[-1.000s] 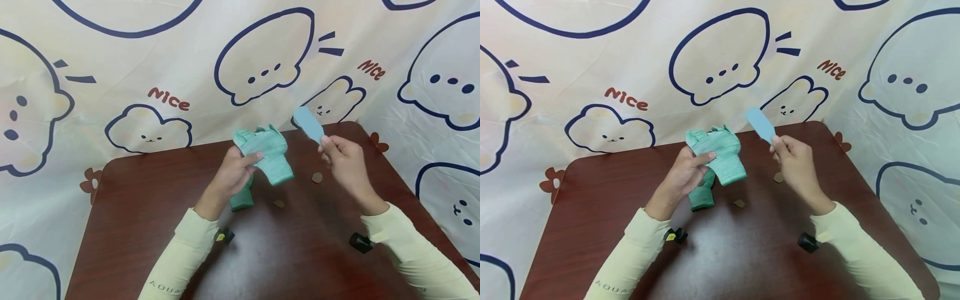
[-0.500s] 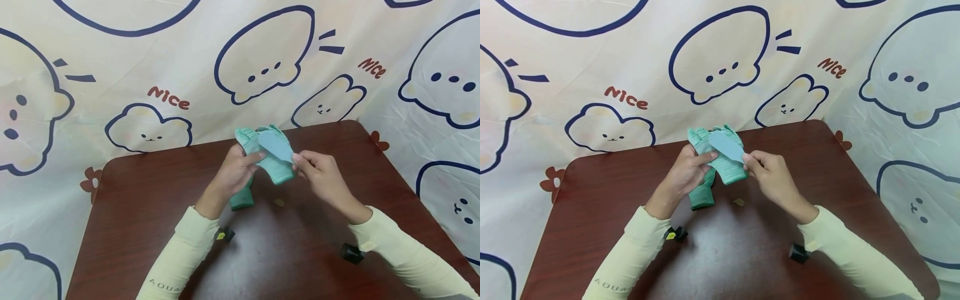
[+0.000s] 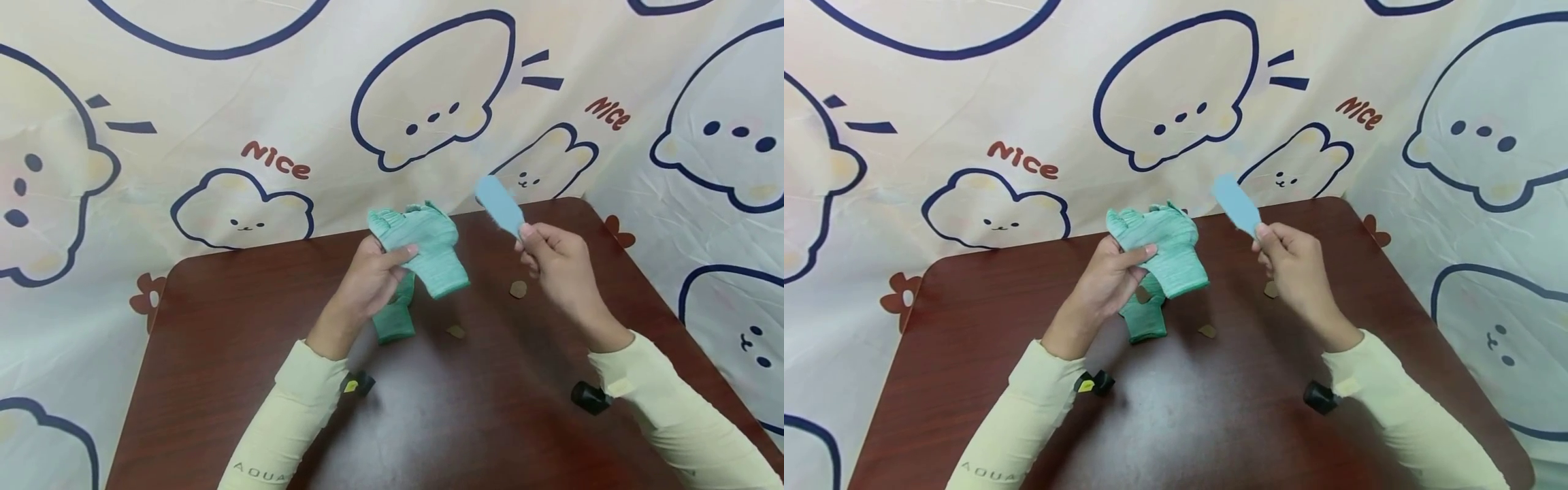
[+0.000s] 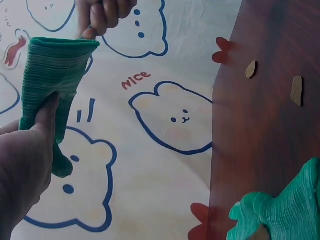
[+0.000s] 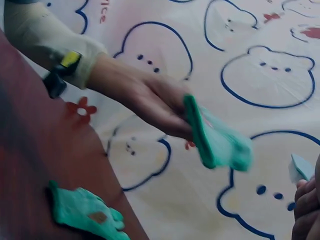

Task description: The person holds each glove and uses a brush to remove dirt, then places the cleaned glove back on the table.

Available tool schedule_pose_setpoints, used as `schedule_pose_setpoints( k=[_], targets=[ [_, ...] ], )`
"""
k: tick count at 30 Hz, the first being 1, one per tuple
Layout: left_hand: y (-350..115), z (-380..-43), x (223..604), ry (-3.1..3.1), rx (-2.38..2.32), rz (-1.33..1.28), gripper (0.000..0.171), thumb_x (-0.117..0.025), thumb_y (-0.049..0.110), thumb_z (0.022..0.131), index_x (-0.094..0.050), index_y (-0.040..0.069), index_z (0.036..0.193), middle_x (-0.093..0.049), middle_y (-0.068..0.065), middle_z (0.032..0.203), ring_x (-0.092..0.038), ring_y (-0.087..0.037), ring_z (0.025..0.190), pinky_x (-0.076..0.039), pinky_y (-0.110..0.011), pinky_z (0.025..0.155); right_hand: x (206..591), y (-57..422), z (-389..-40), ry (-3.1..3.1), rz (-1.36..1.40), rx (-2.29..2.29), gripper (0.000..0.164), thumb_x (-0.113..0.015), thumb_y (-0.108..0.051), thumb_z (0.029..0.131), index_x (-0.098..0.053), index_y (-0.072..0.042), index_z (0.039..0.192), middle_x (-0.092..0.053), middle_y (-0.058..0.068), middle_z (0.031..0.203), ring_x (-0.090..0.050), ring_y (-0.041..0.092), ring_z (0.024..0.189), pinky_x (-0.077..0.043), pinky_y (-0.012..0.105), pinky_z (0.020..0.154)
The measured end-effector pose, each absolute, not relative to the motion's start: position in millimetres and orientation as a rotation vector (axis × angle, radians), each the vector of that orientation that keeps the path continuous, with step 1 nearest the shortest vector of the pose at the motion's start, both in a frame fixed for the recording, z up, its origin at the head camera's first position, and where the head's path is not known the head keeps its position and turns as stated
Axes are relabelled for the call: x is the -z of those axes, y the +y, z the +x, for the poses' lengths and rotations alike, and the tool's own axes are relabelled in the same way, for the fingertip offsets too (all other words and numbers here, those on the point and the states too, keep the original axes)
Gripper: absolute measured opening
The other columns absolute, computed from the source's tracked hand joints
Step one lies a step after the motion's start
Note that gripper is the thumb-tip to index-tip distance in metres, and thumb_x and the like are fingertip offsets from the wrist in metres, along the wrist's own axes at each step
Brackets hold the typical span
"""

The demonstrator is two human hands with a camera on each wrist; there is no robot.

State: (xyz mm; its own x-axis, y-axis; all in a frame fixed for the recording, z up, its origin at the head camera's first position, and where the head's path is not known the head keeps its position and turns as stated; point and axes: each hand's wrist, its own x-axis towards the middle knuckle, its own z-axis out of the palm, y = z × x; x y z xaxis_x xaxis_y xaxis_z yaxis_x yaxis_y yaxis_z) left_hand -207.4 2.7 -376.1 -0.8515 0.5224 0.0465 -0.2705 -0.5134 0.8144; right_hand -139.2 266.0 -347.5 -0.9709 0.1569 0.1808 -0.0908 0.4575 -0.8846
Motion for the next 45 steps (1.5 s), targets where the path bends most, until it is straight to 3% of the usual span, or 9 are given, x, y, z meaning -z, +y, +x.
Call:
schedule_pose_setpoints(
  k=[4,10,20,28,35,39,45],
  targets=[
    [10,-208,377,1.211,-2.329,0.409,0.05,-0.047,-0.011,0.101,-0.037,0.0,0.149,-0.054,-0.006,0.136,-0.055,-0.016,0.127,-0.054,-0.024,0.101,349,246,-130,-2.513,0.069,-1.581,0.041,-0.052,-0.035,0.108,-0.064,0.0,0.09,-0.049,0.003,0.064,-0.045,0.014,0.054,-0.039,0.026,0.045],
    [16,-205,377,1.223,-2.284,0.459,0.054,-0.045,-0.013,0.1,-0.034,-0.002,0.151,-0.048,-0.01,0.148,-0.045,-0.021,0.142,-0.049,-0.028,0.109,356,229,-125,-2.623,0.212,-1.463,0.036,-0.054,-0.037,0.107,-0.066,-0.01,0.088,-0.046,0.006,0.064,-0.041,0.019,0.055,-0.035,0.029,0.047],
    [14,-204,377,1.234,-2.248,0.442,0.053,-0.046,-0.009,0.102,-0.034,0.002,0.152,-0.049,-0.009,0.146,-0.05,-0.021,0.136,-0.05,-0.031,0.107,352,241,-128,-2.601,0.089,-1.476,0.038,-0.055,-0.041,0.106,-0.069,-0.008,0.092,-0.045,0.006,0.064,-0.04,0.02,0.056,-0.036,0.031,0.047],
    [16,-204,380,1.212,-2.234,0.409,0.06,-0.045,-0.008,0.104,-0.028,0.007,0.159,-0.041,-0.01,0.16,-0.042,-0.025,0.147,-0.051,-0.028,0.106,357,248,-134,-2.56,0.047,-1.561,0.038,-0.056,-0.038,0.106,-0.067,-0.005,0.091,-0.046,0.006,0.061,-0.042,0.019,0.052,-0.037,0.031,0.045],
    [11,-202,381,1.247,-2.279,0.385,0.052,-0.045,-0.011,0.102,-0.034,0.0,0.151,-0.049,-0.011,0.146,-0.054,-0.018,0.129,-0.055,-0.023,0.098,356,265,-143,-2.464,-0.081,-1.508,0.042,-0.052,-0.037,0.107,-0.066,0.001,0.095,-0.054,0.002,0.067,-0.05,0.014,0.057,-0.042,0.024,0.046],
    [11,-205,381,1.244,-2.297,0.413,0.045,-0.045,-0.011,0.102,-0.039,-0.001,0.145,-0.055,-0.005,0.134,-0.057,-0.013,0.122,-0.056,-0.022,0.097,355,258,-135,-2.489,0.01,-1.523,0.039,-0.054,-0.033,0.107,-0.066,0.0,0.091,-0.052,0.002,0.063,-0.048,0.014,0.056,-0.041,0.025,0.047],
    [19,-205,377,1.219,-2.268,0.497,0.047,-0.044,-0.011,0.102,-0.039,0.0,0.147,-0.054,-0.004,0.137,-0.052,-0.016,0.131,-0.052,-0.025,0.104,359,236,-123,-2.582,0.234,-1.463,0.032,-0.057,-0.03,0.106,-0.068,-0.008,0.085,-0.045,0.004,0.061,-0.04,0.016,0.053,-0.035,0.028,0.046]
  ],
)
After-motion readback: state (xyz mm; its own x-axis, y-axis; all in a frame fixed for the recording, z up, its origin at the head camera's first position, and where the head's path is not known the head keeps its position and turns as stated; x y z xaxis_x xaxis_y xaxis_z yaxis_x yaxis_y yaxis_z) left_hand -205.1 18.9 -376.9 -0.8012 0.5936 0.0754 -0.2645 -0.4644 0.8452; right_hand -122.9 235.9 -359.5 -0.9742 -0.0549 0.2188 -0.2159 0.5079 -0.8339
